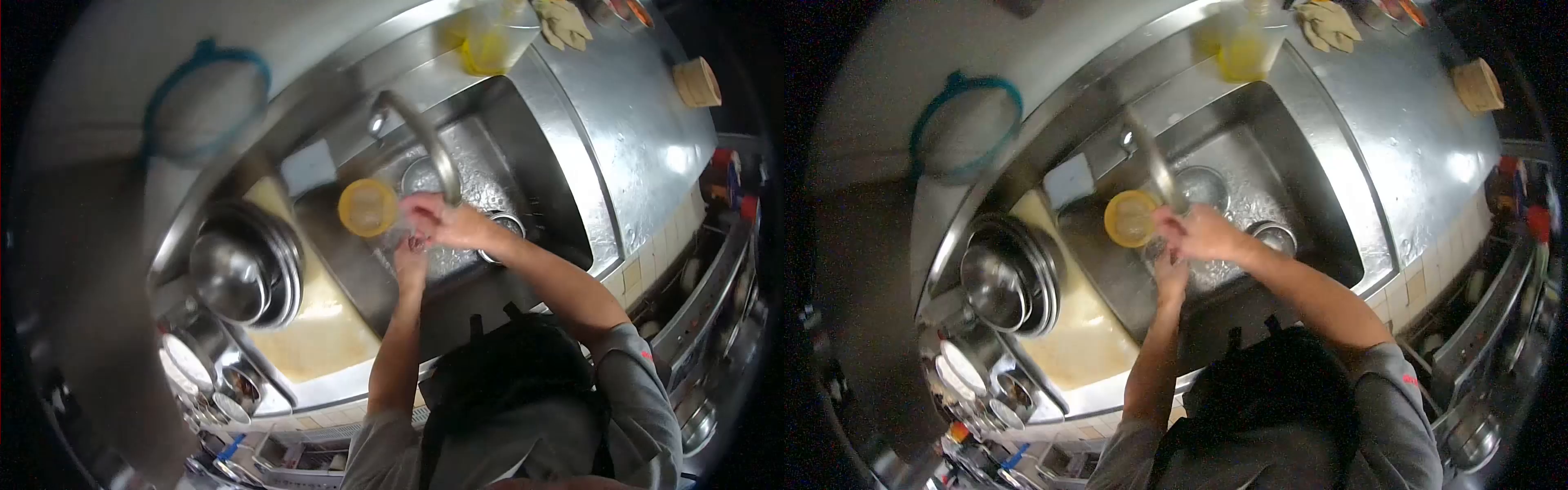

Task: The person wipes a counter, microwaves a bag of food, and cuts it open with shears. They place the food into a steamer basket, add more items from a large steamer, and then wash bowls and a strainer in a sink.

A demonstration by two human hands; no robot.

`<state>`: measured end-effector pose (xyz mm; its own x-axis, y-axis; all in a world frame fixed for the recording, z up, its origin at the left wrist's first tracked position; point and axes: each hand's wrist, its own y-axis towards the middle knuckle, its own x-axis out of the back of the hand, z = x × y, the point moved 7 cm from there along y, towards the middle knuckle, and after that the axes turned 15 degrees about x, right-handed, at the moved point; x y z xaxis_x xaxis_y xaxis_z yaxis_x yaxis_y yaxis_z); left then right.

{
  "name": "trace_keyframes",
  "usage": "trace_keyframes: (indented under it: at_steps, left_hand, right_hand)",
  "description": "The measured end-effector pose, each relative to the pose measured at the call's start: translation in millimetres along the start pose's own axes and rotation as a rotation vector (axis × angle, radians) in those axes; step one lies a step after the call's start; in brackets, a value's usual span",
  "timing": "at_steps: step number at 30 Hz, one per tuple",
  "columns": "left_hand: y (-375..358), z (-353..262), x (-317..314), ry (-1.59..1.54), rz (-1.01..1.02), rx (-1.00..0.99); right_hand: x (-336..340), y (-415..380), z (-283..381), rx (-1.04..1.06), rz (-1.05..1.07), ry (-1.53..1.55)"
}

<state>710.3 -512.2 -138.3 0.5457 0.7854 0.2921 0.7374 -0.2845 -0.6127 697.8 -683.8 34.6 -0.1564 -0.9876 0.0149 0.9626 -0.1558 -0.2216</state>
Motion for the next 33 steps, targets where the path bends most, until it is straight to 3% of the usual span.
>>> trace_keyframes:
  at_steps: [2,4,8,12,14,17,18,20,21,23,24,25,27,28,31,33]
  left_hand:
    - [36.8,17.2,-37.9,-0.351,0.102,0.115]
    - [70.3,13.7,-70.0,-0.420,0.288,0.389]
    - [103.9,-0.1,-95.6,-0.417,0.361,0.526]
    - [73.7,-2.4,-99.8,-0.475,0.244,0.381]
    - [55.5,-8.4,-96.4,-0.514,0.211,0.307]
    - [29.7,-30.9,-82.4,-0.583,0.178,0.174]
    - [23.3,-41.1,-76.1,-0.620,0.149,0.094]
    - [11.5,-63.8,-59.0,-0.732,0.060,-0.119]
    - [8.2,-74.5,-44.1,-0.738,0.057,-0.128]
    - [-12.6,-108.3,-45.2,-0.338,0.597,0.078]
    - [-43.8,-147.2,-37.6,-0.390,0.562,0.411]
    - [-43.9,-153.7,-39.5,-0.394,0.568,0.409]
    - [-45.4,-201.2,-33.0,0.547,0.199,-0.309]
    - [-63.5,-231.5,-27.9,0.840,0.078,-0.426]
    - [-75.1,-242.8,-20.6,0.951,0.024,-0.338]
    - [-94.2,-246.4,-18.2,0.928,0.066,-0.434]
  right_hand:
    - [2.1,-6.1,-18.4,-0.139,0.045,0.060]
    - [4.3,-4.3,-14.8,0.149,0.149,-0.152]
    - [21.8,-18.2,-4.0,-0.038,0.147,0.020]
    - [10.6,-18.7,-8.8,-0.027,0.188,0.013]
    - [5.9,-14.9,-6.3,0.166,0.061,0.044]
    - [-0.7,-12.6,4.3,0.344,0.058,-0.099]
    - [-1.4,-16.3,8.4,0.214,0.085,-0.002]
    - [0.8,-19.9,21.4,0.215,0.061,0.006]
    - [6.3,-23.3,24.4,0.197,0.018,0.011]
    - [14.3,-33.6,28.2,0.211,-0.004,0.030]
    - [21.3,-42.1,31.1,0.122,-0.091,0.155]
    - [27.4,-52.4,29.6,0.031,-0.179,0.281]
    - [39.1,-74.0,32.0,0.064,-0.200,0.320]
    - [49.7,-87.4,32.4,0.037,-0.308,0.305]
    - [69.8,-125.8,23.5,-0.003,-0.499,0.315]
    - [73.4,-151.9,7.7,-0.026,-0.583,0.342]
